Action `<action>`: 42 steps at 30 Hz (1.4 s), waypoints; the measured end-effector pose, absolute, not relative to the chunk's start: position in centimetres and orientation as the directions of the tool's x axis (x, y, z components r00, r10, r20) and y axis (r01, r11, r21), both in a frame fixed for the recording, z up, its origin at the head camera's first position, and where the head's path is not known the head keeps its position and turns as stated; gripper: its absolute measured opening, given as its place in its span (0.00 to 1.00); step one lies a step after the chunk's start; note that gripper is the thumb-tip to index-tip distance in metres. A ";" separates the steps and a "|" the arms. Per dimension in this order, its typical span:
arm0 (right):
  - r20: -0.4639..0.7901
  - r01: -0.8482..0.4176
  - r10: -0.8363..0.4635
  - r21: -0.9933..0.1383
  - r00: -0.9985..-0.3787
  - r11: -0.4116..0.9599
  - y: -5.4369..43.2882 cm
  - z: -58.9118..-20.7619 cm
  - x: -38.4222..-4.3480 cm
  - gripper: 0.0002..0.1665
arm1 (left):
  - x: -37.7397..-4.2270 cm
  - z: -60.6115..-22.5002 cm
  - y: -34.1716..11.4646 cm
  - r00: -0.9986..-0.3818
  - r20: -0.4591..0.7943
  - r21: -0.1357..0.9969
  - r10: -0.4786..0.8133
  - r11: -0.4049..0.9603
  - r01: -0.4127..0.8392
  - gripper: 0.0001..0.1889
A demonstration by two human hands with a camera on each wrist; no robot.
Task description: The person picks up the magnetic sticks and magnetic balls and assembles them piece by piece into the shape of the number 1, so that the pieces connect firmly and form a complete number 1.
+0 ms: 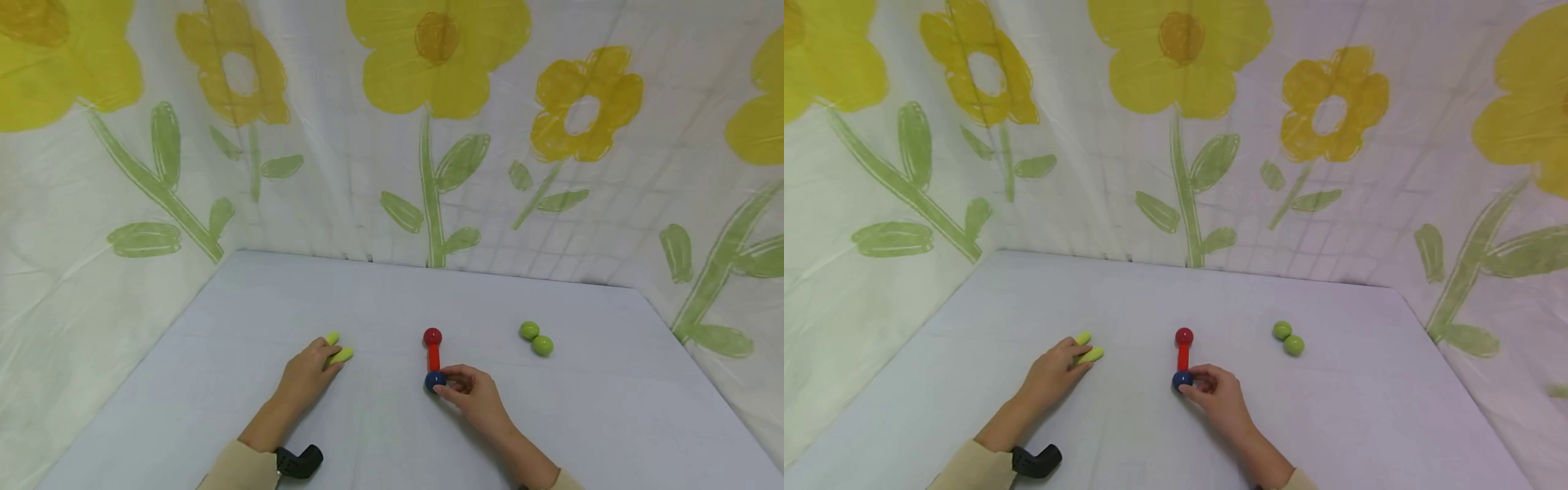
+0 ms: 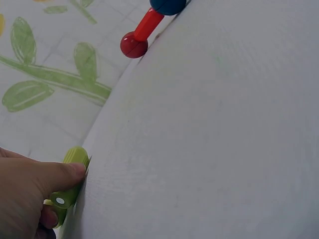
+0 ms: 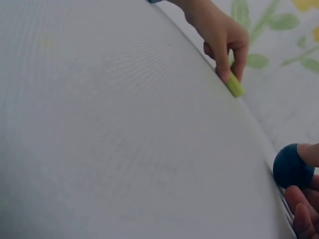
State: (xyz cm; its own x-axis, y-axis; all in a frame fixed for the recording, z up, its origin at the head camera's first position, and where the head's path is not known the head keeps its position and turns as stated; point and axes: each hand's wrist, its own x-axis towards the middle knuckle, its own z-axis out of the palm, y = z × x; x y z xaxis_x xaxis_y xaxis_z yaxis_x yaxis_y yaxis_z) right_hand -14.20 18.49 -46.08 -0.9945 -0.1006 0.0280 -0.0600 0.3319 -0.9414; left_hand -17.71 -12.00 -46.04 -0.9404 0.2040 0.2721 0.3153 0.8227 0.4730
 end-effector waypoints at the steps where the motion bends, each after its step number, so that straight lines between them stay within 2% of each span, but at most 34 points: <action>1: 0.026 -0.059 -0.102 -0.941 -0.994 0.333 18.5 -46.1 -14.3 0.20 | -17.7 -46.0 -12.0 -0.940 0.273 0.473 0.204 0.822 0.316 0.15; 10: 0.033 -0.072 -0.123 -0.942 -0.992 0.328 18.8 -46.3 -15.2 0.20 | -17.5 -46.1 -11.4 -0.938 0.266 0.514 0.223 0.790 0.334 0.13; 18: 0.029 -0.066 -0.110 -0.934 -0.994 0.350 18.7 -46.3 -16.0 0.20 | -17.2 -46.2 -10.0 -0.942 0.243 0.697 0.232 0.634 0.336 0.10; 25: 0.015 -0.046 -0.092 -0.935 -0.996 0.352 18.5 -46.0 -16.4 0.19 | -16.9 -45.8 -7.8 -0.949 0.064 0.907 0.310 0.378 0.184 0.15; 31: 0.006 -0.042 -0.108 -0.939 -0.994 0.340 18.1 -45.5 -16.5 0.19 | -16.7 -45.1 -6.6 -0.933 -0.027 0.971 0.359 0.229 0.060 0.16; 36: 0.000 -0.032 -0.096 -0.940 -0.995 0.339 18.2 -45.8 -16.8 0.20 | -16.5 -45.1 -5.2 -0.944 -0.094 0.976 0.315 0.218 -0.024 0.15; 42: 0.015 -0.049 -0.103 -0.939 -0.995 0.339 18.4 -46.0 -17.0 0.20 | -16.4 -45.6 -3.2 -0.938 -0.195 0.957 0.287 0.266 -0.117 0.15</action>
